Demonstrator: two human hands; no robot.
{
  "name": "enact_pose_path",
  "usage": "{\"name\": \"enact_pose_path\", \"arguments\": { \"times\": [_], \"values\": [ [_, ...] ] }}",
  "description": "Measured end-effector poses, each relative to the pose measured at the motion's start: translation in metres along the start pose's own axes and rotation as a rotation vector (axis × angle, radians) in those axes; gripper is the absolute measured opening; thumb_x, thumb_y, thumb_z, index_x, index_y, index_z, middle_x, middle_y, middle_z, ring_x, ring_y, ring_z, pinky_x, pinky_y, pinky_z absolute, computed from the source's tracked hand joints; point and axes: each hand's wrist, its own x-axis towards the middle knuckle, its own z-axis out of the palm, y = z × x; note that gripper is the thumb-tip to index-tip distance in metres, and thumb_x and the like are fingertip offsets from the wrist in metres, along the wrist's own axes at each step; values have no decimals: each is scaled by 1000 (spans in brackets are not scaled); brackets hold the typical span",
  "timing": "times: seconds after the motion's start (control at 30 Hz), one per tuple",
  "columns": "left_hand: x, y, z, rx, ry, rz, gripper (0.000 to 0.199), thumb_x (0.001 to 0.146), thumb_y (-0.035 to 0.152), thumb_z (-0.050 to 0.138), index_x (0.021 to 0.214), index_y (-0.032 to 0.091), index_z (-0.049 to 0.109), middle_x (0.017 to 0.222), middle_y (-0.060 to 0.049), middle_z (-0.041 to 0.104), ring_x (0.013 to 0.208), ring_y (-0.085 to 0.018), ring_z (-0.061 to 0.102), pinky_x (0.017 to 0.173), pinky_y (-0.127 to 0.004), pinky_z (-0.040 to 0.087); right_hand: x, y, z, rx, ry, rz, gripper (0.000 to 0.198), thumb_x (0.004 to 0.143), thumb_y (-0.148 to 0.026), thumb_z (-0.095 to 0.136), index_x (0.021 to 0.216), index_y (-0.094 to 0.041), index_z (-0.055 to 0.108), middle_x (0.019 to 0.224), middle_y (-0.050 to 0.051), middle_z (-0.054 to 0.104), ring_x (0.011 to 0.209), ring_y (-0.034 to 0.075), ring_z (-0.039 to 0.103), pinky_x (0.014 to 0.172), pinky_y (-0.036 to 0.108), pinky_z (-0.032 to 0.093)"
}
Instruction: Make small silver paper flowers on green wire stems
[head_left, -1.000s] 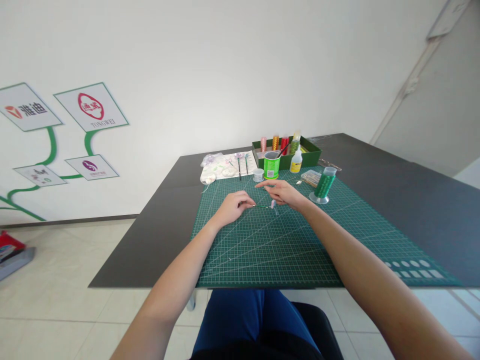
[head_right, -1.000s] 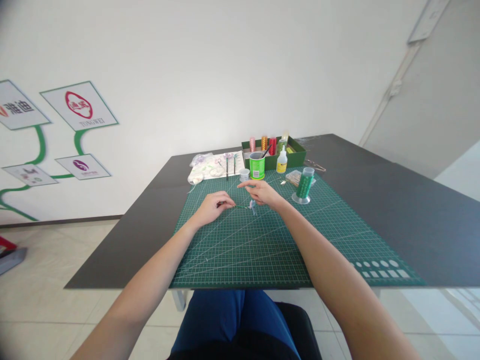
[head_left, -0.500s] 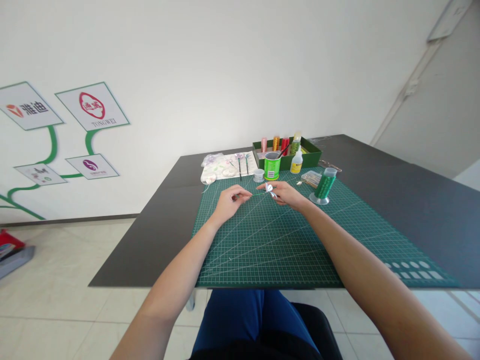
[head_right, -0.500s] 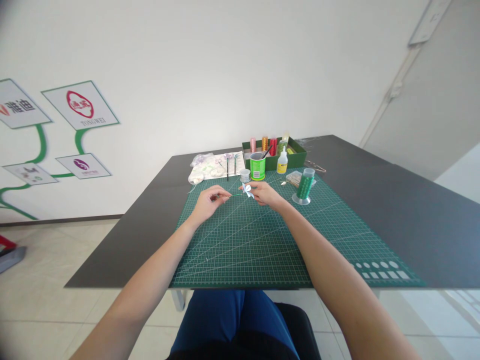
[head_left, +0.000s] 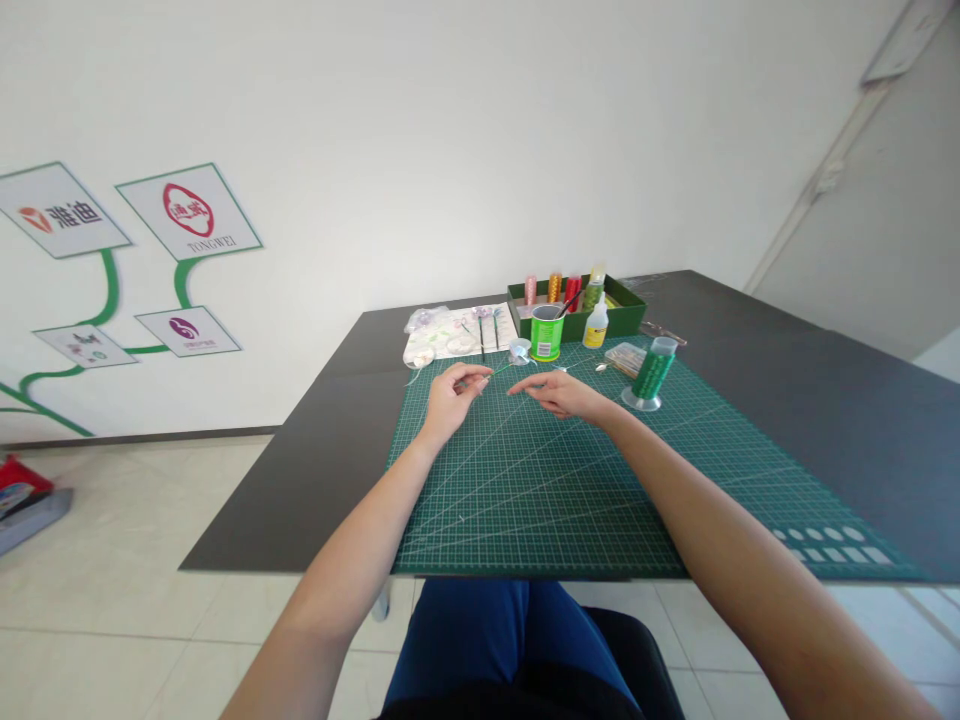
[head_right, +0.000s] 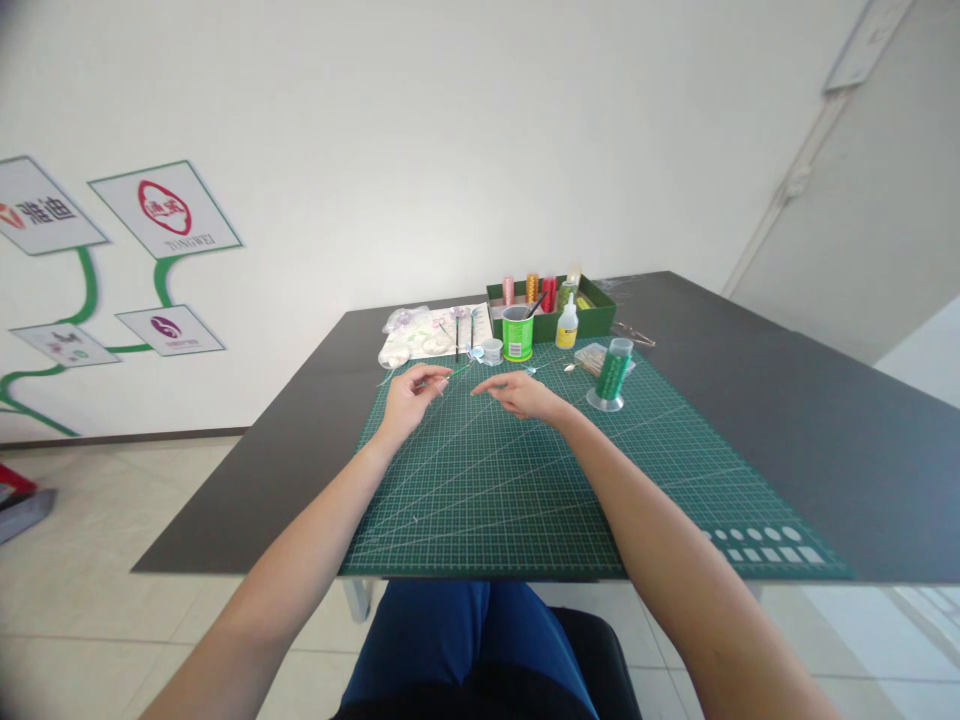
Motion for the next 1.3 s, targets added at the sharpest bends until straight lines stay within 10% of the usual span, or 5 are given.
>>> {"name": "enact_pose_path", "arguments": {
  "times": [1.3],
  "values": [
    [2,-12,-1,148,51,-21,15,84,16,66,92,19,78,89,-5,74,70,-13,63,66,-26,50,-12,-12,6,15,-377,-44,48,97,-37,56,131,-4,65,42,-12,36,36,6,27,38,20,25]
  ]
}}
